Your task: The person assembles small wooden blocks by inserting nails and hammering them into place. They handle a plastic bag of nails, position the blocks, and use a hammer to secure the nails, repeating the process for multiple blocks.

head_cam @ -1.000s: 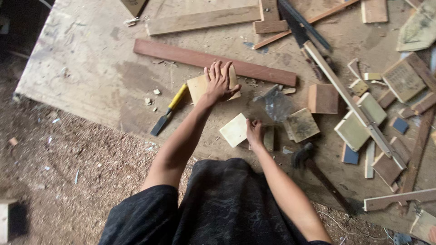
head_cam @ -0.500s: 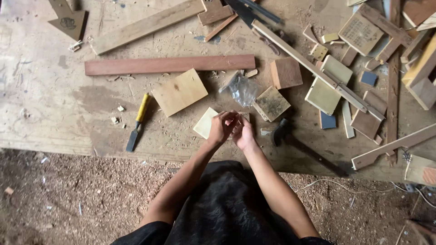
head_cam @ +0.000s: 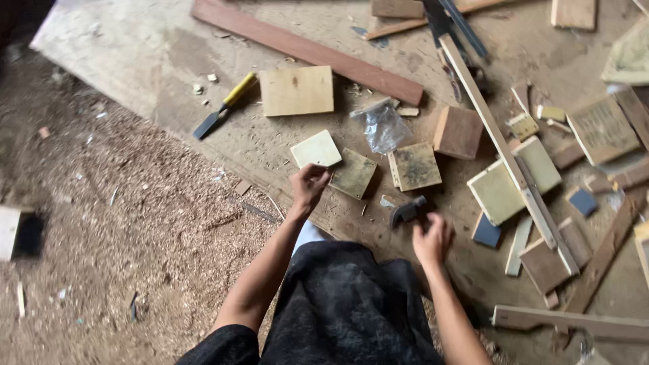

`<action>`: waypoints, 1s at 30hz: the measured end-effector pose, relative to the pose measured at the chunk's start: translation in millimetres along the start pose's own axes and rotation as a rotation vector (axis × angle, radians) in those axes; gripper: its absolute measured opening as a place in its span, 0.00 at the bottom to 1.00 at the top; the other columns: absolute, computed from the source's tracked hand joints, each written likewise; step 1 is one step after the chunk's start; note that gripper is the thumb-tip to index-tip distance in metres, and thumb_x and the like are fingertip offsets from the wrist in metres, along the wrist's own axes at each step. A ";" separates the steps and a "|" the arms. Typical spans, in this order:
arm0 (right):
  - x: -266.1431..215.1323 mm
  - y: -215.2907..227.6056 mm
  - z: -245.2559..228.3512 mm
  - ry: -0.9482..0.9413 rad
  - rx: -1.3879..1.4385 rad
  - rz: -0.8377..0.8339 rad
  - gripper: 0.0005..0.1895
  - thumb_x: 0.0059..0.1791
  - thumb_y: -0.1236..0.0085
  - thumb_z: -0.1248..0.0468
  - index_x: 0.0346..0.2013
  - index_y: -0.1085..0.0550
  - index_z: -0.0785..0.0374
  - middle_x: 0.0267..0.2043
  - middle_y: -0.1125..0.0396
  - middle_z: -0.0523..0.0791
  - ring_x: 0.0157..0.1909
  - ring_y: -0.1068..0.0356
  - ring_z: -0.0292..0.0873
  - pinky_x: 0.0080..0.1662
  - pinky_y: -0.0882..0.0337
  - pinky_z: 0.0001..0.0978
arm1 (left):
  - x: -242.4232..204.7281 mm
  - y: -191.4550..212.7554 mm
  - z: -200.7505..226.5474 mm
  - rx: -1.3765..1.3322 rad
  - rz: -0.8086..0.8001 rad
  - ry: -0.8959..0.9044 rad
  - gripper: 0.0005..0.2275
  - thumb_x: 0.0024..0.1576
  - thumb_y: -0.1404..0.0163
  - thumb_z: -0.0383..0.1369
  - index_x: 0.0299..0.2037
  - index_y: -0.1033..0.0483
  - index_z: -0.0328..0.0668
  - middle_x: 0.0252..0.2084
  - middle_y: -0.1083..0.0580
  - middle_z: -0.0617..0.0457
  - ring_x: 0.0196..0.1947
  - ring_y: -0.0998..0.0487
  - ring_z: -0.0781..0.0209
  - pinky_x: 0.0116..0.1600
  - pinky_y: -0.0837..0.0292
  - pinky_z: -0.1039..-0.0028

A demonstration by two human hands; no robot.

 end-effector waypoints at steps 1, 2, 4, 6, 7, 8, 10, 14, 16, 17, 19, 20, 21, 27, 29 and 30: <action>-15.9 -0.3 24.7 -0.068 0.055 -0.088 0.23 0.43 0.36 0.61 0.50 0.31 0.63 0.50 0.35 0.56 0.54 0.36 0.61 0.54 0.35 0.55 | -6.4 10.2 -6.4 -0.031 0.069 0.003 0.07 0.55 0.42 0.24 0.42 0.18 0.35 0.39 0.18 0.46 0.38 0.16 0.60 0.48 0.18 0.72; -27.5 -8.9 42.9 -0.135 0.108 -0.179 0.24 0.43 0.38 0.61 0.51 0.31 0.65 0.50 0.37 0.59 0.52 0.36 0.63 0.51 0.34 0.55 | -9.0 20.5 -8.9 -0.006 0.152 -0.025 0.07 0.55 0.42 0.24 0.42 0.18 0.35 0.39 0.18 0.46 0.38 0.16 0.60 0.48 0.18 0.72; -48.0 -13.8 51.6 -0.059 0.156 -0.150 0.22 0.47 0.39 0.58 0.52 0.31 0.64 0.50 0.36 0.57 0.52 0.35 0.62 0.53 0.33 0.54 | -14.6 32.9 -9.9 0.037 0.289 -0.077 0.07 0.56 0.43 0.24 0.43 0.18 0.35 0.40 0.18 0.46 0.38 0.15 0.59 0.49 0.18 0.72; -47.0 -15.3 58.4 0.053 0.136 -0.166 0.23 0.48 0.39 0.55 0.52 0.31 0.65 0.49 0.36 0.57 0.52 0.35 0.63 0.53 0.32 0.53 | -17.3 35.9 -12.0 0.066 0.370 -0.053 0.08 0.56 0.44 0.24 0.44 0.18 0.36 0.41 0.18 0.46 0.39 0.15 0.60 0.49 0.18 0.72; -47.8 -19.2 54.4 0.095 0.096 -0.184 0.25 0.47 0.38 0.54 0.52 0.31 0.67 0.49 0.36 0.57 0.52 0.35 0.63 0.52 0.33 0.54 | -13.0 40.8 -10.7 0.082 0.397 -0.045 0.08 0.56 0.44 0.24 0.45 0.18 0.36 0.42 0.18 0.47 0.40 0.15 0.60 0.50 0.18 0.72; -44.7 -22.6 50.2 0.137 0.056 -0.200 0.27 0.47 0.37 0.52 0.51 0.31 0.68 0.48 0.36 0.58 0.51 0.35 0.64 0.51 0.33 0.54 | -7.0 42.6 -8.1 0.074 0.403 -0.050 0.09 0.57 0.45 0.24 0.46 0.18 0.37 0.43 0.18 0.47 0.41 0.16 0.60 0.51 0.18 0.72; -50.0 -21.7 47.1 0.142 0.025 -0.219 0.25 0.50 0.41 0.51 0.52 0.31 0.68 0.49 0.35 0.56 0.51 0.34 0.63 0.51 0.32 0.54 | -0.1 41.0 -4.3 0.067 0.390 -0.054 0.09 0.58 0.45 0.24 0.48 0.18 0.38 0.44 0.19 0.47 0.43 0.16 0.60 0.53 0.19 0.71; -48.3 -11.1 42.3 0.053 0.064 -0.269 0.24 0.53 0.46 0.52 0.53 0.32 0.70 0.49 0.34 0.59 0.46 0.32 0.65 0.43 0.31 0.55 | 24.5 11.2 7.0 0.063 0.351 -0.145 0.11 0.56 0.47 0.21 0.47 0.19 0.36 0.45 0.19 0.45 0.47 0.18 0.55 0.56 0.23 0.67; -40.9 -6.3 26.1 0.058 0.181 -0.224 0.23 0.54 0.48 0.52 0.52 0.31 0.69 0.45 0.32 0.58 0.44 0.30 0.64 0.41 0.29 0.53 | 40.5 -11.2 13.9 0.023 0.278 -0.254 0.11 0.56 0.48 0.20 0.48 0.21 0.34 0.48 0.21 0.42 0.52 0.20 0.48 0.59 0.26 0.65; -33.6 -2.8 14.1 0.065 0.236 -0.196 0.22 0.55 0.49 0.52 0.52 0.31 0.69 0.42 0.31 0.58 0.42 0.29 0.64 0.40 0.29 0.52 | 49.8 -21.1 19.3 0.070 0.199 -0.321 0.11 0.56 0.47 0.20 0.48 0.21 0.34 0.50 0.22 0.40 0.53 0.21 0.44 0.59 0.26 0.64; -20.4 -7.0 -4.3 -0.026 0.244 -0.295 0.18 0.57 0.52 0.55 0.51 0.29 0.67 0.38 0.30 0.56 0.37 0.28 0.60 0.36 0.29 0.50 | 52.5 -34.0 24.5 0.166 0.043 -0.445 0.10 0.55 0.47 0.19 0.47 0.22 0.34 0.53 0.25 0.36 0.54 0.24 0.37 0.59 0.27 0.61; -15.1 -9.2 -14.5 -0.073 0.249 -0.350 0.16 0.57 0.54 0.56 0.50 0.28 0.66 0.36 0.29 0.55 0.34 0.27 0.58 0.34 0.30 0.49 | 50.6 -31.6 18.2 0.146 0.016 -0.408 0.10 0.56 0.48 0.19 0.47 0.23 0.35 0.53 0.25 0.36 0.54 0.24 0.37 0.58 0.27 0.62; -5.6 -11.6 -32.5 -0.065 0.331 -0.354 0.16 0.58 0.55 0.56 0.48 0.28 0.66 0.33 0.29 0.52 0.32 0.28 0.54 0.34 0.30 0.46 | 51.3 -28.9 13.2 0.127 -0.013 -0.377 0.10 0.57 0.49 0.19 0.48 0.25 0.35 0.54 0.26 0.37 0.54 0.24 0.37 0.57 0.27 0.62; 59.0 -65.9 -153.2 -0.153 0.676 -0.513 0.18 0.60 0.54 0.54 0.38 0.29 0.67 0.26 0.34 0.42 0.23 0.38 0.34 0.26 0.37 0.30 | 69.4 21.5 10.0 0.192 -0.013 -0.515 0.13 0.50 0.46 0.20 0.46 0.26 0.37 0.51 0.26 0.38 0.51 0.24 0.37 0.59 0.27 0.57; 80.5 -77.3 -193.0 -0.055 0.679 -0.501 0.18 0.59 0.54 0.53 0.39 0.29 0.66 0.25 0.34 0.41 0.23 0.37 0.33 0.26 0.37 0.29 | 80.2 46.4 3.4 0.176 0.006 -0.447 0.13 0.51 0.45 0.20 0.46 0.25 0.36 0.48 0.25 0.39 0.48 0.22 0.40 0.55 0.26 0.59; 84.5 -82.4 -211.1 -0.009 0.683 -0.499 0.18 0.58 0.54 0.53 0.39 0.29 0.66 0.25 0.34 0.41 0.23 0.36 0.32 0.26 0.36 0.29 | 87.8 58.9 -2.1 0.160 0.029 -0.380 0.12 0.52 0.45 0.20 0.46 0.24 0.36 0.46 0.24 0.41 0.46 0.21 0.42 0.52 0.24 0.61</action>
Point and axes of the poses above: each hand's wrist, its own x-axis towards the middle knuckle, its own y-axis out of the back of the hand, z = x × y, the point moved 8 cm from there along x, towards the middle knuckle
